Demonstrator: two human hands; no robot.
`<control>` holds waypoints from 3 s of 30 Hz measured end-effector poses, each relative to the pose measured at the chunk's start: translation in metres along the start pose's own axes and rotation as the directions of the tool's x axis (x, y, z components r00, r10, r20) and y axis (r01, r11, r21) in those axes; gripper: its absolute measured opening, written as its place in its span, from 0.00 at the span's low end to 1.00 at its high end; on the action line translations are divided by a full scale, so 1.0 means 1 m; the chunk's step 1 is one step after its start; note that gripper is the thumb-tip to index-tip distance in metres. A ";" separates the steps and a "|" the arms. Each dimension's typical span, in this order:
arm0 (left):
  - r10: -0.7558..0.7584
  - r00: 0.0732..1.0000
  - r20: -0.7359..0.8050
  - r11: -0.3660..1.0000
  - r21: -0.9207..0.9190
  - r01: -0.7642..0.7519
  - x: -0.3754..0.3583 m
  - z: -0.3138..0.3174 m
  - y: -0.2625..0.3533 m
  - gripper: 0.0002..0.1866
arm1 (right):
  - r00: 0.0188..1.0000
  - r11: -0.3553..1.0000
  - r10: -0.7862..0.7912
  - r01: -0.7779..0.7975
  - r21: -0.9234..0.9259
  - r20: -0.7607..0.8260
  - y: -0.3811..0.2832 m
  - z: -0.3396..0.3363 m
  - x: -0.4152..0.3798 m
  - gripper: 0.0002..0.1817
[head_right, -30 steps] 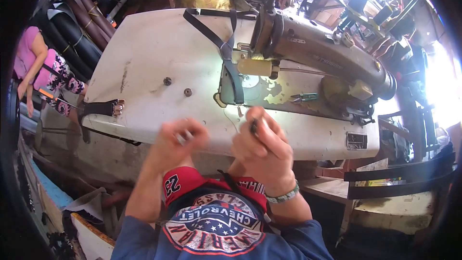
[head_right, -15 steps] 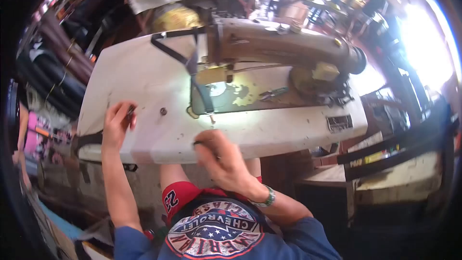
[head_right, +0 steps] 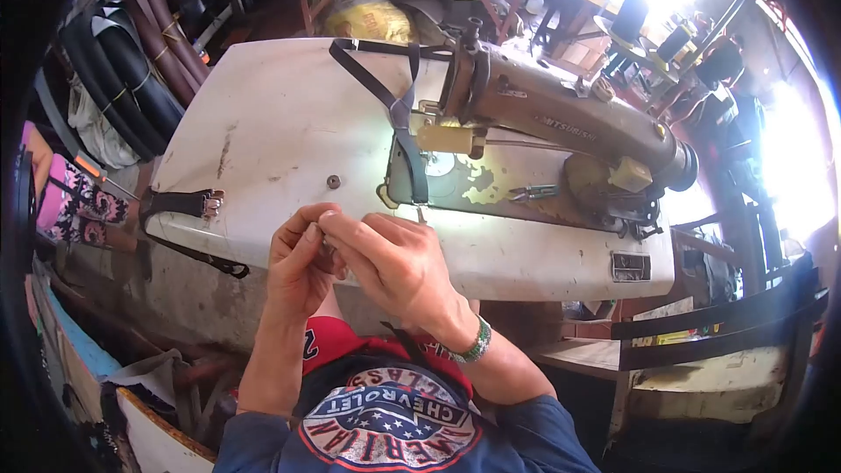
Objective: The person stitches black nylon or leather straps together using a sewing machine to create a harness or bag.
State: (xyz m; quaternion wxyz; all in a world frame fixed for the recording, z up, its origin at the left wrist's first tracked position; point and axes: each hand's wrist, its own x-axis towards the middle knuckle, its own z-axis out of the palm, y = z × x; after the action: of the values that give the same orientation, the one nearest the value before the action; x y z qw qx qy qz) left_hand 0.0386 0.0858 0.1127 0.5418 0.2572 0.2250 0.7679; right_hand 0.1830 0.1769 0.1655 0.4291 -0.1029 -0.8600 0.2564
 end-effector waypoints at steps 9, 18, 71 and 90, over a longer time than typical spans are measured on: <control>0.027 0.997 -0.070 0.999 0.033 -0.024 0.006 0.005 -0.003 0.16 | 0.999 0.990 0.034 -0.029 0.137 -0.039 0.007 0.011 -0.012 0.19; -0.140 0.981 -0.131 0.959 -0.263 0.102 -0.003 0.000 0.002 0.19 | 0.930 0.886 0.365 -0.332 0.322 -0.043 0.007 0.000 -0.012 0.12; -0.441 0.881 -0.169 0.897 -0.048 0.440 -0.075 -0.068 0.009 0.15 | 0.831 0.822 0.537 -0.554 -0.131 -0.143 0.021 -0.089 -0.108 0.08; -0.320 0.944 -0.077 0.946 0.018 0.323 -0.013 0.033 -0.007 0.04 | 0.878 0.787 0.459 -0.471 0.400 0.131 -0.003 -0.020 -0.043 0.11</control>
State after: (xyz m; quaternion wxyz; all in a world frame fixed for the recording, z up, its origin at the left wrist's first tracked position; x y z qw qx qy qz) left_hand 0.0682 0.0775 0.1319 0.6473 0.1971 0.2950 0.6747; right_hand 0.2254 0.1638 0.1476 0.3529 -0.2132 -0.7381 0.5341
